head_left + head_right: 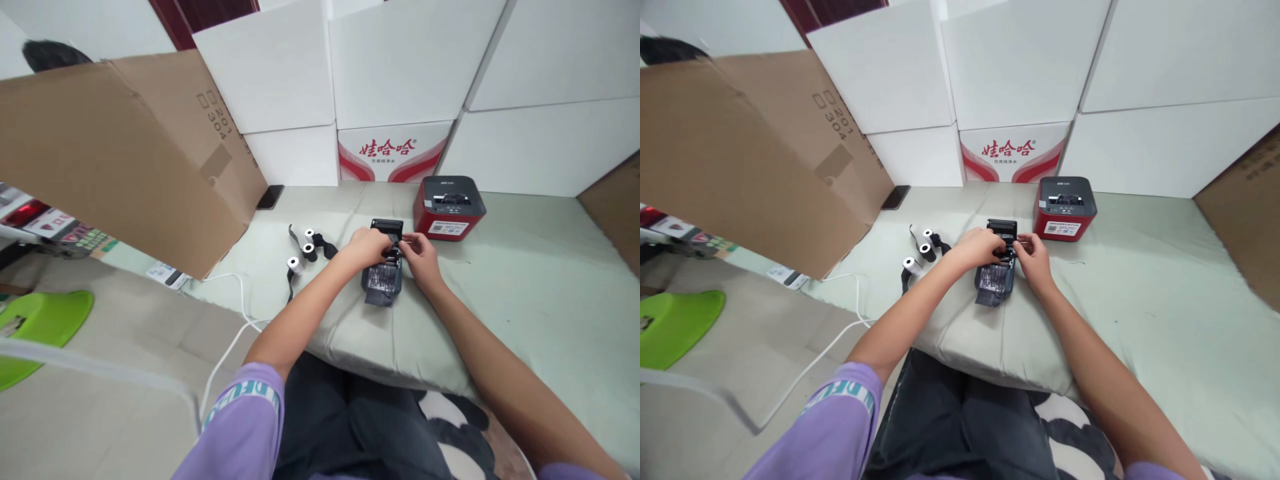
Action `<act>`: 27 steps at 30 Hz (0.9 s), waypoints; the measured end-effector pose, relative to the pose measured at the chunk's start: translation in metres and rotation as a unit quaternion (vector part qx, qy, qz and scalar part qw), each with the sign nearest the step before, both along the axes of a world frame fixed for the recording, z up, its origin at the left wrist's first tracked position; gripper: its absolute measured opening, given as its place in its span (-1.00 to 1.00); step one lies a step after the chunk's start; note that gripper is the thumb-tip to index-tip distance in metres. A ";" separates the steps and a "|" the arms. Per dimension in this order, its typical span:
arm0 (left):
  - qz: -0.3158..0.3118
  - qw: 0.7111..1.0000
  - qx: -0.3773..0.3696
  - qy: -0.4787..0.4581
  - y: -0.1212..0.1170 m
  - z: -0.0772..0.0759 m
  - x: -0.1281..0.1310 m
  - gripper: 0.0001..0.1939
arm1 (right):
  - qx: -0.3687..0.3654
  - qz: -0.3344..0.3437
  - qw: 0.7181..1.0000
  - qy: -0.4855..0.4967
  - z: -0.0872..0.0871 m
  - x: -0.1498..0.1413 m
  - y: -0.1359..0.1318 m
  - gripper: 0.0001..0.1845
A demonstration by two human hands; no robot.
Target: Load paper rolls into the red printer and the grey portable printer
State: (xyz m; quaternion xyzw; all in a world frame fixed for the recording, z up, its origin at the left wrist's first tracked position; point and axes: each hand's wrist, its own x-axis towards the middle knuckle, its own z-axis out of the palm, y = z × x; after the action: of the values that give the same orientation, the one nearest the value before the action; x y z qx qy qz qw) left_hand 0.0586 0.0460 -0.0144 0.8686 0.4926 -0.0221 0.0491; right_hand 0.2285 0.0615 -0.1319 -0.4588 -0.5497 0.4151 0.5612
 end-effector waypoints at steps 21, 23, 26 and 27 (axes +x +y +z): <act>-0.092 0.993 0.046 -0.059 -0.005 -0.010 -0.025 -0.80 | 0.021 0.073 0.996 -0.053 0.002 -0.004 -0.001 -0.38; -0.101 0.993 0.043 -0.046 -0.006 -0.011 -0.022 -0.81 | 0.027 0.081 0.994 -0.068 0.001 -0.004 -0.002 -0.36; -0.103 0.992 0.037 -0.061 -0.006 -0.007 -0.021 -0.81 | 0.037 0.076 0.992 -0.092 0.001 -0.004 -0.004 -0.36; -0.100 0.992 0.037 -0.071 -0.007 -0.004 -0.022 -0.80 | 0.041 0.073 0.991 -0.102 0.002 -0.004 -0.004 -0.36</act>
State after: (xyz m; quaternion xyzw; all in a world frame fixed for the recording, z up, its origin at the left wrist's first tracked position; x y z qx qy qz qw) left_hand 0.0363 0.0391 -0.0182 0.9140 0.3991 0.0535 0.0494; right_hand 0.2244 0.0575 -0.1300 -0.4341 -0.6526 0.3833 0.4886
